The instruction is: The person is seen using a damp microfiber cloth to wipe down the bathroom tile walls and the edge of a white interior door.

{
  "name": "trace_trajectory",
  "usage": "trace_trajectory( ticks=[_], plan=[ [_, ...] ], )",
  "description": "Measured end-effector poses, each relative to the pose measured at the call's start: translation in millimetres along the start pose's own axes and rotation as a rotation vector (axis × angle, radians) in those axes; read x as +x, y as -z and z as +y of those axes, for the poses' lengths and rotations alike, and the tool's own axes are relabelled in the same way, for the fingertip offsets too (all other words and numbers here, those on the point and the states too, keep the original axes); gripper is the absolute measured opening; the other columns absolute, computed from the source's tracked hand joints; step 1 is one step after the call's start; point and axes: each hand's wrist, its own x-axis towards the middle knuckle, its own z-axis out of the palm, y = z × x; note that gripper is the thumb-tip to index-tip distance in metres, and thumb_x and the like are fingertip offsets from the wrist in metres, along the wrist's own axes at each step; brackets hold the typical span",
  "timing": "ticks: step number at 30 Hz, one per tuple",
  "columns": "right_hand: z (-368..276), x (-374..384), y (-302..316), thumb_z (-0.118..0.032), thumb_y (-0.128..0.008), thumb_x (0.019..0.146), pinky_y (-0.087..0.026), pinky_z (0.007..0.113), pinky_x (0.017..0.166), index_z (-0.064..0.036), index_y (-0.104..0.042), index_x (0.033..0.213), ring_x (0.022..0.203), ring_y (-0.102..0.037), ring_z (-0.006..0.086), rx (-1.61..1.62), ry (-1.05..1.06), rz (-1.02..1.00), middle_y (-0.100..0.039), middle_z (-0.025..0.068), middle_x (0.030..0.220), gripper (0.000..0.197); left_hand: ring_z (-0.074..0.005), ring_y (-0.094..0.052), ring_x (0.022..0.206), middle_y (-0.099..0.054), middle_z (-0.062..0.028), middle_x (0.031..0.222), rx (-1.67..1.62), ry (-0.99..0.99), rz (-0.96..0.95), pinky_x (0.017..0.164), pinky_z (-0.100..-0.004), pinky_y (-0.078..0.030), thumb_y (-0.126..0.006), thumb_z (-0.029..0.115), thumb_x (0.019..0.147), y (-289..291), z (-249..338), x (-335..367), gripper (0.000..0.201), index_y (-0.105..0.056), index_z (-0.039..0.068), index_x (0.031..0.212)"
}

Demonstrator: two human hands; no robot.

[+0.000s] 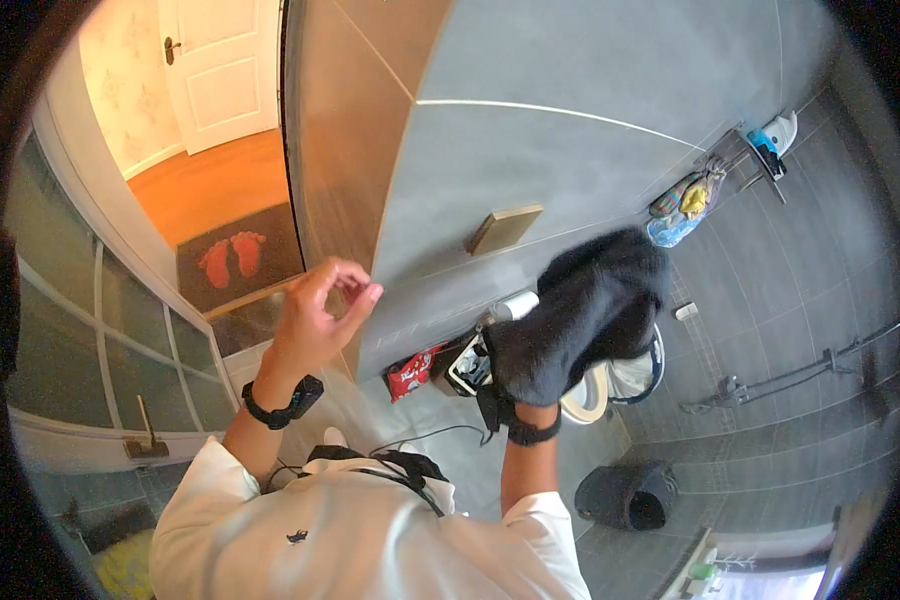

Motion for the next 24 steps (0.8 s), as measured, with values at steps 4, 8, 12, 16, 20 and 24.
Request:
trace_trajectory(
  ticks=[4, 8, 12, 16, 20, 24],
  plan=[
    [-22, 26, -56, -0.031, -0.054, 0.085, -0.026, 0.04, 0.103, -0.0036, -0.036, 0.129, 0.119, -0.039, 0.0287, -0.191, 0.318, -0.343, -0.041, 0.0098, 0.13, 0.054, -0.019, -0.056, 0.073, -0.054, -0.0085, 0.08, 0.17, -0.244, 0.222, 0.066, -0.0281, -0.045, -0.071, 0.007, 0.071, 2, -2, 22, 0.027, -0.053, 0.003, 0.09],
    [-17, 18, -111, -0.031, -0.054, 0.085, -0.026, 0.04, 0.103, -0.0039, -0.037, 0.129, 0.119, -0.039, 0.0287, -0.267, 0.476, -0.534, -0.042, 0.0099, 0.13, 0.054, -0.0336, -0.058, 0.08, -0.054, -0.0137, 0.088, 0.184, -0.289, 0.201, 0.071, -0.0365, -0.047, -0.069, 0.007, 0.063, 4, -14, 25, 0.037, -0.053, 0.002, 0.096],
    [-21, 58, -108, -0.031, -0.055, 0.085, -0.026, 0.04, 0.102, -0.0041, -0.038, 0.128, 0.119, -0.04, 0.0288, -0.316, 0.497, -0.508, -0.042, 0.0099, 0.13, 0.054, -0.0341, -0.058, 0.075, -0.053, -0.0144, 0.086, 0.243, -0.464, 0.152, 0.065, -0.0366, -0.047, -0.069, 0.008, 0.065, 5, -43, 33, 0.037, -0.052, 0.002, 0.097],
    [-37, 100, -74, -0.031, -0.055, 0.084, -0.027, 0.04, 0.102, -0.0044, -0.038, 0.128, 0.118, -0.04, 0.0289, -0.485, 0.516, -0.38, -0.043, 0.01, 0.129, 0.054, -0.026, -0.056, 0.067, -0.052, -0.0116, 0.082, 0.061, -0.267, 0.2, 0.06, -0.0335, -0.046, -0.074, 0.013, 0.068, 12, -15, 40, 0.034, -0.052, 0.004, 0.093],
    [-53, 155, -44, -0.031, -0.056, 0.084, -0.027, 0.04, 0.102, -0.0047, -0.039, 0.128, 0.118, -0.04, 0.029, -0.663, 0.561, -0.217, -0.043, 0.01, 0.129, 0.054, -0.0226, -0.055, 0.069, -0.051, -0.0092, 0.08, -0.014, -0.422, 0.236, 0.06, -0.0309, -0.046, -0.074, 0.014, 0.07, 15, -8, 55, 0.032, -0.052, 0.005, 0.092],
    [-59, 211, -12, -0.031, -0.056, 0.083, -0.027, 0.04, 0.102, -0.005, -0.04, 0.127, 0.118, -0.041, 0.029, -0.828, 0.588, -0.092, -0.044, 0.0101, 0.128, 0.053, -0.0231, -0.056, 0.074, -0.053, -0.0099, 0.083, 0.036, -0.514, 0.288, 0.063, -0.0298, -0.047, -0.075, 0.012, 0.069, 7, -9, 60, 0.032, -0.053, 0.005, 0.091]
  ],
)
